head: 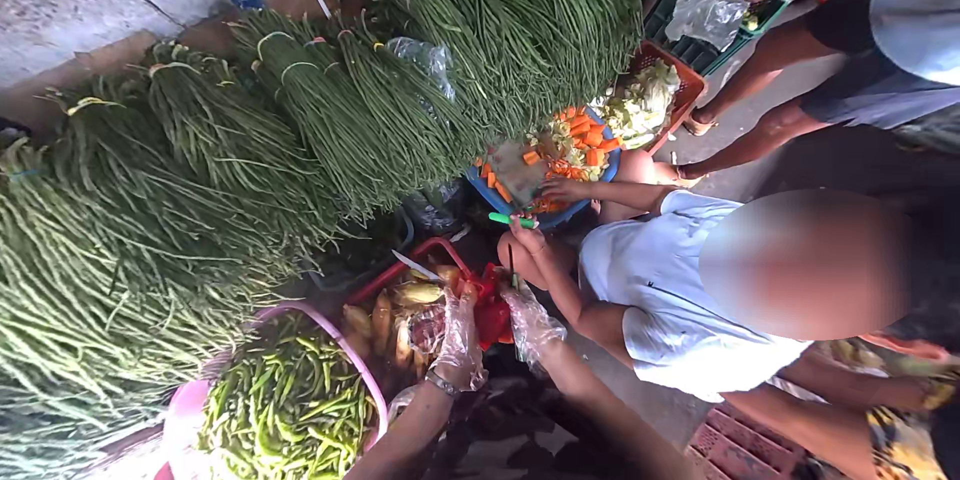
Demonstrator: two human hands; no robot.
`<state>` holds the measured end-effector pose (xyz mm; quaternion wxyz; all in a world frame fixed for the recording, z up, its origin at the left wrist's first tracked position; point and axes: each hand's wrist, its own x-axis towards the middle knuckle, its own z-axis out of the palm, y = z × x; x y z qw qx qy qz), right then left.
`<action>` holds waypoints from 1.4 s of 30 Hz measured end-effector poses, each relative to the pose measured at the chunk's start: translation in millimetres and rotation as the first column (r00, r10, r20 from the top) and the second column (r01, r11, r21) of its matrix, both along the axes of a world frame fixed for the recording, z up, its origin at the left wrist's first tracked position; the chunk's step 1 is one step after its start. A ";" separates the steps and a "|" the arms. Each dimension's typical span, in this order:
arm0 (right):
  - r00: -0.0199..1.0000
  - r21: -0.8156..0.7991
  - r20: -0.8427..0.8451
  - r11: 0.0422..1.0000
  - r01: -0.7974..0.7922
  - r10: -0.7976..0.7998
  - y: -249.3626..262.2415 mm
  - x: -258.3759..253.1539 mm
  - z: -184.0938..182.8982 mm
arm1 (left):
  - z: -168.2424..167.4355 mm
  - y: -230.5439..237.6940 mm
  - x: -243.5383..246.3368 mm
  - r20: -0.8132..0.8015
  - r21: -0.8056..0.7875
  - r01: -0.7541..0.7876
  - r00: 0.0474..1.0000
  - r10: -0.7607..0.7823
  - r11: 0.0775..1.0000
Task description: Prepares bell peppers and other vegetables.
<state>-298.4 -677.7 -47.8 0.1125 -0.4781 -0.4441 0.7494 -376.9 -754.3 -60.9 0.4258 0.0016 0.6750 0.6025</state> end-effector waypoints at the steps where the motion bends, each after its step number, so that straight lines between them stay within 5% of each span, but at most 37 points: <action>1: 0.999 0.026 0.010 0.999 0.030 -0.030 11.7 2.3 -5.4 | -8.8 14.5 -1.1 0.005 0.016 0.033 0.999 -0.033 0.999; 8: 0.950 0.064 -0.027 0.948 0.312 -0.311 139.0 -6.8 -69.5 | -75.3 169.0 -23.5 -0.039 0.095 0.266 0.964 -0.263 0.959; 13: 0.951 0.199 0.044 0.936 0.292 -0.306 232.1 -22.8 -154.2 | -148.0 267.7 -47.6 -0.106 0.006 0.409 0.907 -0.407 0.912; 25: 0.965 0.140 0.153 0.971 0.192 -0.213 298.7 -38.7 -328.0 | -314.3 331.1 -69.0 0.064 -0.179 0.452 0.892 -0.448 0.874; 29: 0.919 0.144 0.373 0.986 0.078 -0.127 302.2 -40.4 -361.9 | -339.9 333.5 -71.6 0.015 -0.414 0.616 0.740 -0.672 0.670; 33: 0.756 0.143 0.644 0.989 0.030 -0.116 312.5 -45.4 -355.8 | -362.9 346.4 -70.1 0.018 -0.571 0.710 0.513 -0.858 0.412; 36: 0.737 0.160 0.668 0.987 -0.006 -0.104 312.3 -39.8 -347.9 | -368.0 353.5 -65.5 -0.032 -0.636 0.701 0.393 -0.919 0.322; 38: 0.733 0.148 0.675 0.989 -0.025 -0.083 306.0 -42.5 -322.0 | -366.3 353.0 -62.1 -0.060 -0.667 0.675 0.371 -0.927 0.314; 41: 0.630 -0.246 0.715 0.953 -0.176 0.301 312.3 -68.5 -222.5 | -356.7 348.0 -66.2 -0.017 -0.644 0.686 0.431 -0.902 0.339; 42: 0.675 -0.013 0.729 0.988 -0.152 0.113 295.8 -60.0 -238.1 | -357.4 346.1 -69.1 -0.011 -0.623 0.686 0.474 -0.881 0.377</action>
